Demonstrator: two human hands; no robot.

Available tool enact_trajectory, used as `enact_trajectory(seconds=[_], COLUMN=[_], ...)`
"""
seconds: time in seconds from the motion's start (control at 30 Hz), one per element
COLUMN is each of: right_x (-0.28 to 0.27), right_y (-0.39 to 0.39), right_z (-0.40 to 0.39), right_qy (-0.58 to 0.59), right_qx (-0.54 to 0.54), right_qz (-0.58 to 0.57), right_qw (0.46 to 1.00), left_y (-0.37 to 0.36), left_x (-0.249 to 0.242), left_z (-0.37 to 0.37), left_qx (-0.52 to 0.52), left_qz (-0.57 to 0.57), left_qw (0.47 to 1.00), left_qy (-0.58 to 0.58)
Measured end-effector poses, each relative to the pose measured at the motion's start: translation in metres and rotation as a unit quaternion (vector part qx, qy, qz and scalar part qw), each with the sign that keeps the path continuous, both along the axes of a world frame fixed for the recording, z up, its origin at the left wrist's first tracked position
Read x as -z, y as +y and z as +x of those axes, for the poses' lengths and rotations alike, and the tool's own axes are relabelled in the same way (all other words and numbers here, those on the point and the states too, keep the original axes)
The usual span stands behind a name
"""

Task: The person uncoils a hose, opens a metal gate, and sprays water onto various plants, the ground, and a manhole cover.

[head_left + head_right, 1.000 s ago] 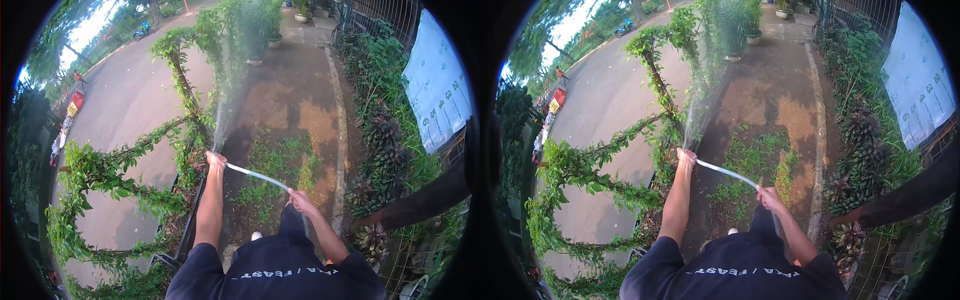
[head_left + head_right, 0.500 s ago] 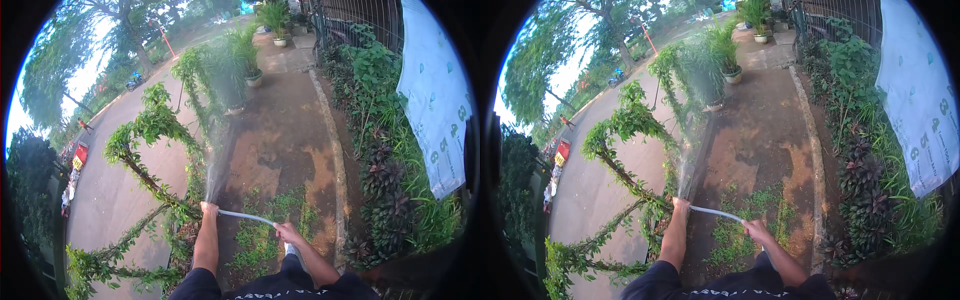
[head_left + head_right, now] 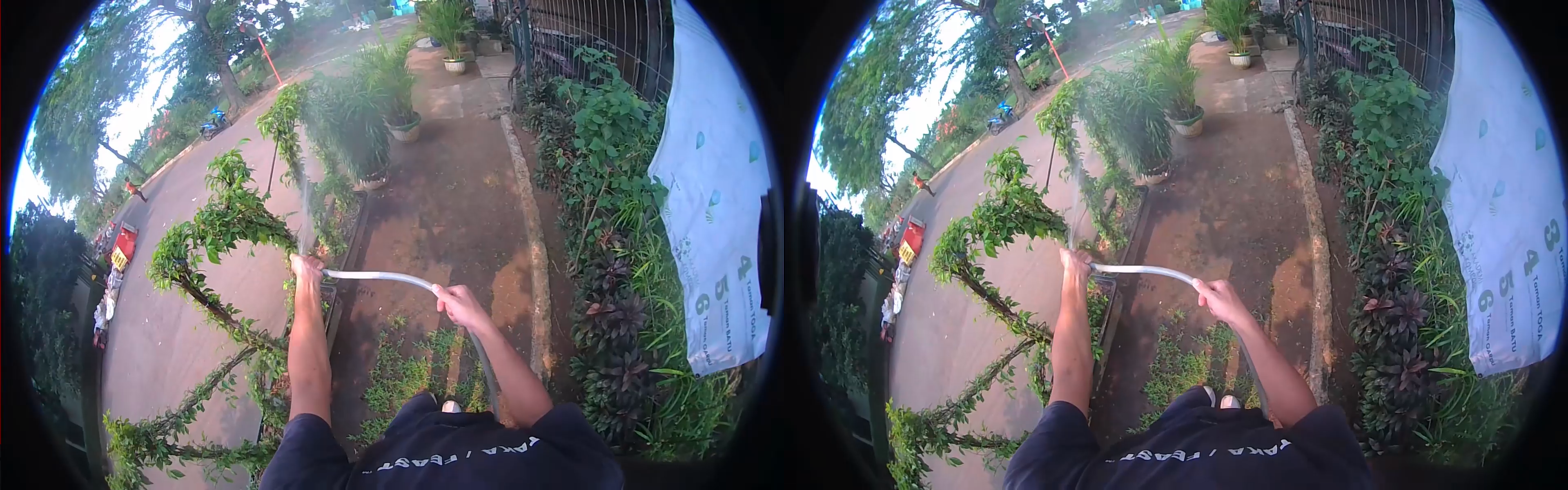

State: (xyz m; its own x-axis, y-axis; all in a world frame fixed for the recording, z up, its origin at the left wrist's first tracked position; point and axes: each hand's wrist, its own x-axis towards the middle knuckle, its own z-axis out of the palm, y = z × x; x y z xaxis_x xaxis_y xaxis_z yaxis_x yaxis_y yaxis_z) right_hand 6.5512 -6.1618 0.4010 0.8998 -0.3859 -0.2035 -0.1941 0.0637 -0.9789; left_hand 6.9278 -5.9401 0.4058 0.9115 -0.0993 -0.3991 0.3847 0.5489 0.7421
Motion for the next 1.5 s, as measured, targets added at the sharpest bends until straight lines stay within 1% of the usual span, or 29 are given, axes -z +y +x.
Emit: enact_trajectory(seconds=[0.07,0.13,0.2,0.27,0.33,0.47,0.5,0.53,0.6,0.67,0.7,0.73,0.77,0.8,0.83,0.87,0.93,0.97,1.0,1.07,1.2,1.23,1.27,1.33,1.37,1.4,1.43,1.47,1.5], right_x=[0.02,0.057,0.112,0.129,0.127,0.128,0.135,0.144,0.148,0.131,0.115,0.1,0.088,0.072,0.057,0.046,0.049,0.057,0.064,0.085,0.082,0.079,0.074,0.062,0.067,0.077,0.084,0.093,0.103], right_y=[0.004,0.01,0.008,-0.004,-0.037,-0.116,-0.134,-0.146,-0.171,-0.206,-0.228,-0.248,-0.268,-0.288,-0.304,-0.319,-0.345,-0.355,-0.365,-0.384,-0.434,-0.45,-0.467,-0.511,-0.534,-0.557,-0.578,-0.595,-0.612], right_z=[0.001,0.003,0.007,0.01,0.024,0.071,0.085,0.094,0.12,0.139,0.151,0.159,0.169,0.182,0.192,0.202,0.23,0.245,0.258,0.275,0.316,0.328,0.342,0.373,0.391,0.41,0.431,0.448,0.463], right_qy=[0.059,0.11,0.137,0.145,0.12,0.09,0.111,0.135,0.169,0.15,0.134,0.121,0.095,0.094,0.074,0.053,0.053,0.09,0.127,0.187,0.136,0.108,0.111,0.081,0.088,0.099,0.129,0.161,0.172], right_qx=[-0.068,-0.097,-0.107,-0.094,-0.099,-0.067,-0.073,-0.08,-0.087,-0.06,-0.031,-0.003,0.02,0.019,0.025,0.029,0.014,0.007,0.001,-0.015,-0.012,-0.004,-0.005,-0.014,-0.025,-0.04,-0.047,-0.054,-0.077], right_qz=[0.028,0.157,0.181,0.225,0.225,0.215,0.218,0.226,0.222,0.218,0.21,0.202,0.179,0.171,0.142,0.112,0.067,0.039,0.01,0.033,0.076,0.095,0.1,0.12,0.122,0.126,0.123,0.123,0.122], right_qw=[0.996,0.977,0.968,0.959,0.962,0.97,0.967,0.961,0.956,0.963,0.968,0.972,0.979,0.98,0.987,0.992,0.996,0.995,0.992,0.982,0.988,0.99,0.989,0.989,0.988,0.986,0.983,0.978,0.974], left_y=[0.021,0.05,0.058,0.054,0.033,-0.075,-0.083,-0.096,-0.133,-0.162,-0.189,-0.225,-0.256,-0.284,-0.3,-0.312,-0.338,-0.346,-0.354,-0.38,-0.421,-0.44,-0.461,-0.496,-0.511,-0.532,-0.534,-0.542,-0.549], left_x=[0.086,0.156,0.191,0.217,0.226,0.166,0.2,0.227,0.252,0.261,0.233,0.164,0.126,0.092,0.078,0.089,0.143,0.18,0.194,0.198,0.207,0.16,0.13,0.107,0.121,0.132,0.175,0.212,0.241], left_z=[0.025,0.012,0.003,0.018,0.048,0.053,0.075,0.091,0.125,0.159,0.171,0.161,0.161,0.162,0.165,0.175,0.208,0.23,0.239,0.267,0.319,0.31,0.317,0.342,0.363,0.374,0.399,0.415,0.422], left_qx=[-0.007,-0.016,-0.017,0.008,0.043,-0.022,0.016,0.054,-0.002,0.03,0.041,0.05,0.05,0.042,0.033,0.031,0.015,-0.001,-0.017,-0.012,-0.002,-0.022,-0.031,-0.014,-0.012,-0.059,-0.026,-0.037,-0.082], left_qz=[0.017,0.034,0.036,0.015,-0.015,0.071,0.094,0.058,0.07,-0.016,-0.022,-0.029,-0.036,-0.047,-0.055,-0.061,-0.055,-0.037,-0.009,-0.03,-0.064,-0.038,-0.045,-0.045,-0.037,-0.002,0.065,0.115,0.168], left_qw=[0.996,0.989,0.987,0.993,0.997,0.99,0.987,0.983,0.967,0.995,0.995,0.995,0.995,0.997,0.998,0.998,0.995,0.989,0.981,0.984,0.99,0.997,0.997,0.998,0.998,0.994,0.988,0.974,0.951], left_qy=[0.085,0.14,0.153,0.116,0.066,0.122,0.126,0.168,0.245,0.096,0.085,0.077,0.078,0.041,0.006,0.006,0.082,0.143,0.194,0.177,0.123,0.07,0.047,0.046,0.056,0.094,0.139,0.192,0.246])
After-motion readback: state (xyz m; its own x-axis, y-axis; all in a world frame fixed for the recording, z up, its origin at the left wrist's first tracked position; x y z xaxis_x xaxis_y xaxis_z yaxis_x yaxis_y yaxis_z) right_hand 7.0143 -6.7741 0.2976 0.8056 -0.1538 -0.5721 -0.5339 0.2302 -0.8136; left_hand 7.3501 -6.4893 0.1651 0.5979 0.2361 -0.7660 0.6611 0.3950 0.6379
